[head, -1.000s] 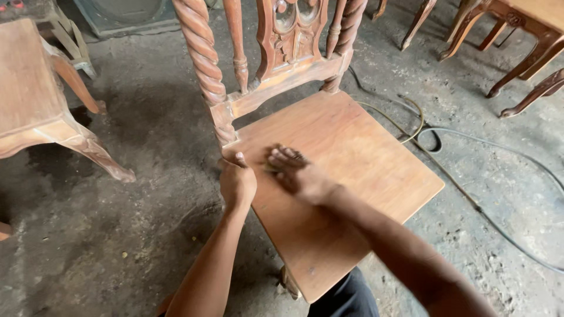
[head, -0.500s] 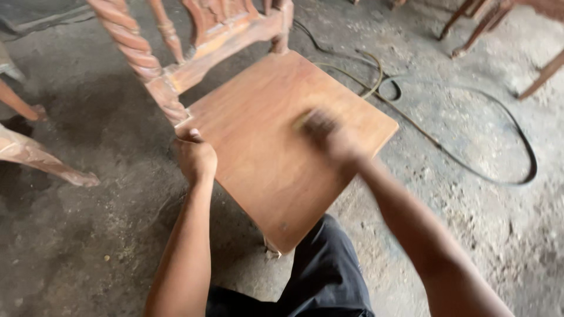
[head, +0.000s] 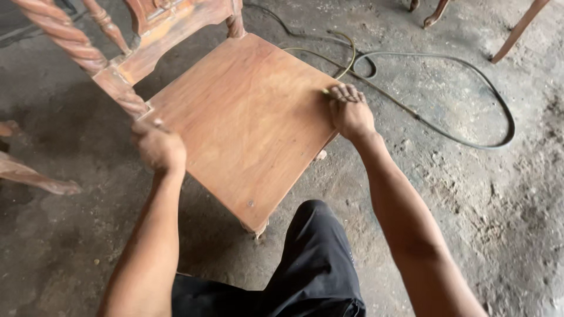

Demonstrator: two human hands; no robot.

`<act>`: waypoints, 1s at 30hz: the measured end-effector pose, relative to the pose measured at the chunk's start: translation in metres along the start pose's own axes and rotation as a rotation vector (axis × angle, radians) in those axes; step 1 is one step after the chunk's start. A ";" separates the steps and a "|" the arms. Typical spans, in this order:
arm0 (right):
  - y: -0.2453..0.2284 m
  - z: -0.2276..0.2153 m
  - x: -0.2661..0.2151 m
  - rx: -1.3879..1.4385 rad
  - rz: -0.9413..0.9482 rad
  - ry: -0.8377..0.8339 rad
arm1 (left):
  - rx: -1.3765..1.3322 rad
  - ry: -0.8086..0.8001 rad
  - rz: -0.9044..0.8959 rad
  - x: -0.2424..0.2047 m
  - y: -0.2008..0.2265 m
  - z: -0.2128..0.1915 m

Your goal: The person sands several wooden chairs using a piece of sandpaper, focusing on the seats, backs, and carved legs.

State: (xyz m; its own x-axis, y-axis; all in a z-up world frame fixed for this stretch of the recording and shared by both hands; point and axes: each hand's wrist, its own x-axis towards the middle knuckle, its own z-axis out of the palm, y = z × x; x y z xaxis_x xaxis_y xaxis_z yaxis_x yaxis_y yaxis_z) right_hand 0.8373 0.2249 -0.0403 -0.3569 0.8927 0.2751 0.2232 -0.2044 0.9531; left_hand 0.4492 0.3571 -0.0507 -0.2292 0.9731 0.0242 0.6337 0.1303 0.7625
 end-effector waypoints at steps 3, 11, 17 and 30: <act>0.002 -0.050 -0.007 0.766 0.334 -0.056 | 0.068 -0.248 0.319 -0.074 0.042 -0.022; 0.039 -0.092 -0.032 1.618 0.425 -0.712 | 0.805 -0.590 0.685 -0.218 0.056 -0.016; 0.017 -0.043 -0.015 1.435 0.461 -0.393 | 0.806 -0.662 0.655 -0.197 0.035 -0.027; 0.025 0.001 0.045 1.714 0.918 0.261 | 0.672 -0.504 0.622 -0.092 0.051 -0.080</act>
State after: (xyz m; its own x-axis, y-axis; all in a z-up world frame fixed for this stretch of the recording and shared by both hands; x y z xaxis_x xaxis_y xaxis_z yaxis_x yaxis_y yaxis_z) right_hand 0.8279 0.2609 -0.0043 0.2926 0.6571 0.6947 0.8282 0.1889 -0.5276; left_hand 0.4435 0.2593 0.0380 0.5149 0.8513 -0.1009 0.8501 -0.4919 0.1881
